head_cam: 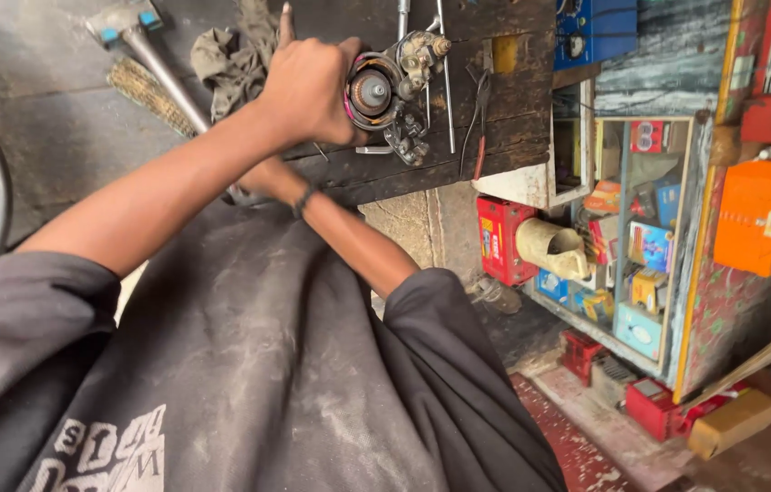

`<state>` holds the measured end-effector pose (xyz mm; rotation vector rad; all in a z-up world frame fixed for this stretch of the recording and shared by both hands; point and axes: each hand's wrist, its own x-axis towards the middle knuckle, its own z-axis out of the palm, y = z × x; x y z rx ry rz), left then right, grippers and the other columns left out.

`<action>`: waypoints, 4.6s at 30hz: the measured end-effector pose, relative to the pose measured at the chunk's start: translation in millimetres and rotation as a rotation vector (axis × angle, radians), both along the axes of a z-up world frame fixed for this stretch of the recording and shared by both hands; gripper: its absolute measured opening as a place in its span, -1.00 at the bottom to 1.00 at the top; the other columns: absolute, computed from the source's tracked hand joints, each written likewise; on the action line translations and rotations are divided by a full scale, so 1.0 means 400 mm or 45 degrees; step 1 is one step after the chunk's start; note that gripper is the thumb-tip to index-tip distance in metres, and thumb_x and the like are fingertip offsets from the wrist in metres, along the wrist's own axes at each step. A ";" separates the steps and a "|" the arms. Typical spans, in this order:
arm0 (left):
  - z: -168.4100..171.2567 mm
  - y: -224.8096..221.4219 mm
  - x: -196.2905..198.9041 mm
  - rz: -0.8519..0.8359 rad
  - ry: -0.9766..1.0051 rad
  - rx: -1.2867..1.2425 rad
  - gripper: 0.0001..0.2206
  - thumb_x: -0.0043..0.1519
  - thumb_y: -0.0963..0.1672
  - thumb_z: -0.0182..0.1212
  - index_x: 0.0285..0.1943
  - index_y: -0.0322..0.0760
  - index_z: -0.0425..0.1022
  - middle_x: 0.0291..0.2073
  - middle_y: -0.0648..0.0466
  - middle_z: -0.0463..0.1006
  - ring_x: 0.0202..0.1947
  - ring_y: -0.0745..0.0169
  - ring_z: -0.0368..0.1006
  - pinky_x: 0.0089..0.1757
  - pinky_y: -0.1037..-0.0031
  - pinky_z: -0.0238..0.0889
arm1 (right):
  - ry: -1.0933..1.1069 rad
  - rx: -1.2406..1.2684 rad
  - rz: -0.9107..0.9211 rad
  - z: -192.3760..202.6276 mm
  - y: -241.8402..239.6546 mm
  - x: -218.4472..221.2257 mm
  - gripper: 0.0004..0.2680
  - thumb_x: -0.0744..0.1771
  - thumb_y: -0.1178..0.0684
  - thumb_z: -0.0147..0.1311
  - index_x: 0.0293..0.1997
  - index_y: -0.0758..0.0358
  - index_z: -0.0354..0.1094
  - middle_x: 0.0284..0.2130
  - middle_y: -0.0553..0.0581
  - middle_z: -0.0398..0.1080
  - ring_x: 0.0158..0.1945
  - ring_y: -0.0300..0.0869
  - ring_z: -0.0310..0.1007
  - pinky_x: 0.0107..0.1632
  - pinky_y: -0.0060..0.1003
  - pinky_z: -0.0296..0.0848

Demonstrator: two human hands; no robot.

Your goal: Disassembling, inspecting, and reassembling a starter motor component in a workshop.

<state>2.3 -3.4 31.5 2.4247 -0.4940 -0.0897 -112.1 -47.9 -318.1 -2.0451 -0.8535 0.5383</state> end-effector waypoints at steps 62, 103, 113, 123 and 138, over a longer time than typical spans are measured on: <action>-0.056 0.059 0.130 -0.602 -0.063 -0.302 -0.10 -0.37 0.05 0.58 0.26 -0.34 0.50 -0.24 -0.12 0.68 -0.24 -0.17 0.61 0.40 -0.33 -0.33 | -0.310 -0.257 -0.957 1.091 -0.326 -0.140 -0.58 0.35 0.24 0.13 0.41 0.34 0.16 -0.27 0.40 0.43 -0.25 0.20 0.51 -0.23 -0.03 0.46; -0.158 -0.042 -0.065 0.076 0.021 -0.799 -0.07 -0.22 0.01 0.55 0.41 -0.40 0.31 0.24 -0.16 0.50 0.33 -0.20 0.39 0.36 -0.43 -0.47 | -0.245 -0.533 -0.689 1.221 -0.261 0.097 -0.37 0.35 0.32 0.04 0.61 0.21 -0.28 -0.02 0.45 0.47 -0.01 0.31 0.53 0.00 0.12 0.46; -0.111 -0.030 -0.039 0.122 0.059 -0.617 -0.10 -0.32 0.03 0.59 0.27 -0.42 0.45 0.47 -0.35 0.21 0.35 -0.18 0.33 0.22 -0.61 -0.57 | -0.289 -0.476 -0.817 1.217 -0.246 0.077 -0.35 0.31 0.35 0.02 0.60 0.22 -0.29 -0.13 0.55 0.45 -0.07 0.32 0.52 -0.10 0.10 0.48; -0.059 -0.005 -0.032 0.045 0.058 -0.463 -0.13 -0.34 0.05 0.60 0.22 -0.34 0.48 0.43 -0.33 0.22 0.44 -0.29 0.13 0.12 -0.69 -0.57 | -0.221 -0.428 -0.844 1.156 -0.263 0.078 -0.38 0.33 0.33 0.04 0.59 0.23 -0.22 0.10 0.51 0.41 0.17 0.26 0.45 0.11 0.03 0.46; -0.232 -0.062 -0.006 -0.116 0.058 -0.695 0.00 -0.23 0.16 0.63 0.37 -0.35 0.33 0.44 -0.36 0.25 0.44 -0.33 0.17 0.15 -0.71 -0.45 | -0.128 -0.363 -0.899 1.188 -0.242 0.067 -0.44 0.38 0.25 0.05 0.59 0.28 -0.17 0.01 0.50 0.43 0.14 0.27 0.49 0.07 -0.11 0.48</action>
